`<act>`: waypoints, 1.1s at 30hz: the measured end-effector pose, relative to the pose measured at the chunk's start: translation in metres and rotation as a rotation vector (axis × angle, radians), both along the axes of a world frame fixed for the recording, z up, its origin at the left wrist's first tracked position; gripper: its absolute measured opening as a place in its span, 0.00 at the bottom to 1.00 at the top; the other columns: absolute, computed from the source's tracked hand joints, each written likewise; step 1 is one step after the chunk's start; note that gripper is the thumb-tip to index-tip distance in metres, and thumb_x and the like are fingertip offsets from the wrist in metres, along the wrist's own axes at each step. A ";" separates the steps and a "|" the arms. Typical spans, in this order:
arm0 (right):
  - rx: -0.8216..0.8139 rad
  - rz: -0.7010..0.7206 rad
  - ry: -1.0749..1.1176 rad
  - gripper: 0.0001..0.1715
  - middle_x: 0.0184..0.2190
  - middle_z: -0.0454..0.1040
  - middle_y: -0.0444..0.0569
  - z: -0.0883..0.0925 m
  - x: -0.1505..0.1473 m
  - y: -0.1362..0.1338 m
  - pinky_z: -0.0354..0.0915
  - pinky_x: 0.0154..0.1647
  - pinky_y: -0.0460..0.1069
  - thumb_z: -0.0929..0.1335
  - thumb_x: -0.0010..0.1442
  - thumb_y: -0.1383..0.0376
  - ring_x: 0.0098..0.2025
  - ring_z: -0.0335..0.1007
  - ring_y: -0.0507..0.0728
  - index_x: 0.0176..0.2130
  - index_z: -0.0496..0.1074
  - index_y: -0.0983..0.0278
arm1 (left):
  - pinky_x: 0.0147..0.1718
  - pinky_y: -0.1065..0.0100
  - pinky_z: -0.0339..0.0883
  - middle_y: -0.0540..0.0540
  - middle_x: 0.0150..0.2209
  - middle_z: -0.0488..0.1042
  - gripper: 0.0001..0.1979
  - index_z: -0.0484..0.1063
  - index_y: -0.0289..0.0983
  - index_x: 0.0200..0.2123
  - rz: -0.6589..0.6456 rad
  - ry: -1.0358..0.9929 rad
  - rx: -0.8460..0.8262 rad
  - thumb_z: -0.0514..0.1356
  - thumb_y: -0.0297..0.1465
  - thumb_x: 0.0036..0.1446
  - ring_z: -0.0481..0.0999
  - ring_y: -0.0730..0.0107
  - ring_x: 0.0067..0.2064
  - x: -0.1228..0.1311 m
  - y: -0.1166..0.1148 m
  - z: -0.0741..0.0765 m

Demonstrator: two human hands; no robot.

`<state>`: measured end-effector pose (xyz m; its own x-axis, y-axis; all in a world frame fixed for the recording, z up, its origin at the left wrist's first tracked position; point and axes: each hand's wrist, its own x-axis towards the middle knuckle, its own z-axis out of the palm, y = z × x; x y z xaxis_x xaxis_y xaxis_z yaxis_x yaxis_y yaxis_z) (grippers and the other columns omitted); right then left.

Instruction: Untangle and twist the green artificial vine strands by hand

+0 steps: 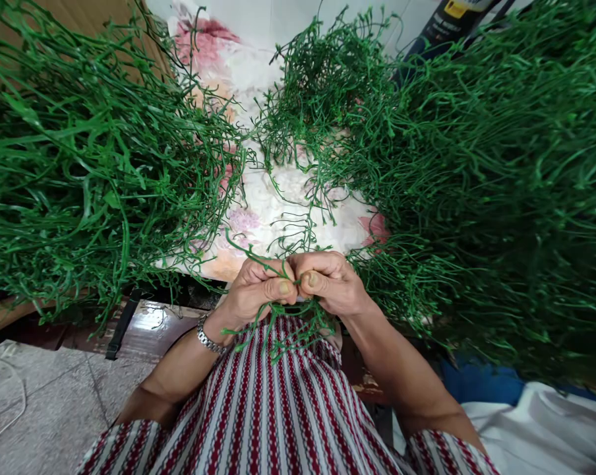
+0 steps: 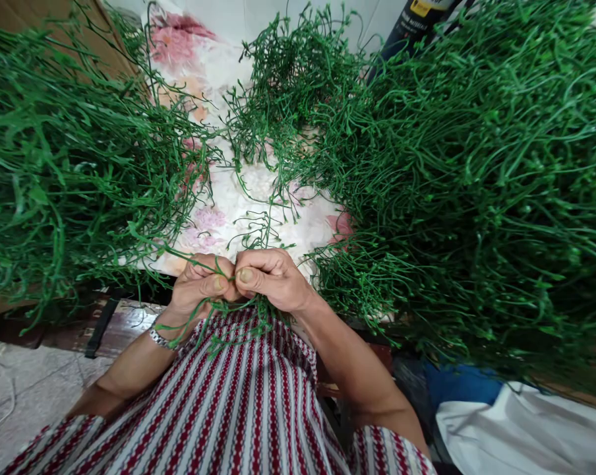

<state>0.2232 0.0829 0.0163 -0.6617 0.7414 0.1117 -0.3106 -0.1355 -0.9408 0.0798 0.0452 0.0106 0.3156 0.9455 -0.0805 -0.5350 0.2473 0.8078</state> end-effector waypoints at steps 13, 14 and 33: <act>0.043 -0.378 0.021 0.25 0.14 0.55 0.39 0.004 -0.014 -0.004 0.59 0.23 0.48 0.62 0.56 0.48 0.18 0.53 0.49 0.19 0.56 0.62 | 0.18 0.73 0.54 0.52 0.12 0.61 0.12 0.72 0.34 0.18 0.071 -0.124 0.038 0.64 0.36 0.46 0.58 0.80 0.15 0.003 -0.003 0.003; 0.094 -0.403 -0.008 0.24 0.16 0.58 0.41 0.006 -0.012 -0.002 0.61 0.25 0.48 0.61 0.57 0.47 0.19 0.56 0.50 0.21 0.56 0.62 | 0.18 0.73 0.53 0.52 0.13 0.62 0.11 0.72 0.33 0.20 0.091 -0.081 0.043 0.64 0.35 0.47 0.59 0.80 0.16 0.001 -0.002 0.003; 0.756 -0.397 -0.772 0.20 0.34 0.72 0.48 0.053 0.009 -0.023 0.62 0.29 0.46 0.68 0.54 0.57 0.29 0.66 0.50 0.44 0.67 0.64 | 0.26 0.73 0.61 0.48 0.27 0.68 0.09 0.76 0.37 0.26 0.509 0.174 0.133 0.61 0.36 0.50 0.66 0.75 0.27 0.008 0.004 0.020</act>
<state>0.2319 0.0599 0.0692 -0.4824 0.8289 0.2831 0.4893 0.5231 -0.6978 0.0881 0.0495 0.0308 -0.1909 0.9808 0.0400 -0.4159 -0.1178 0.9018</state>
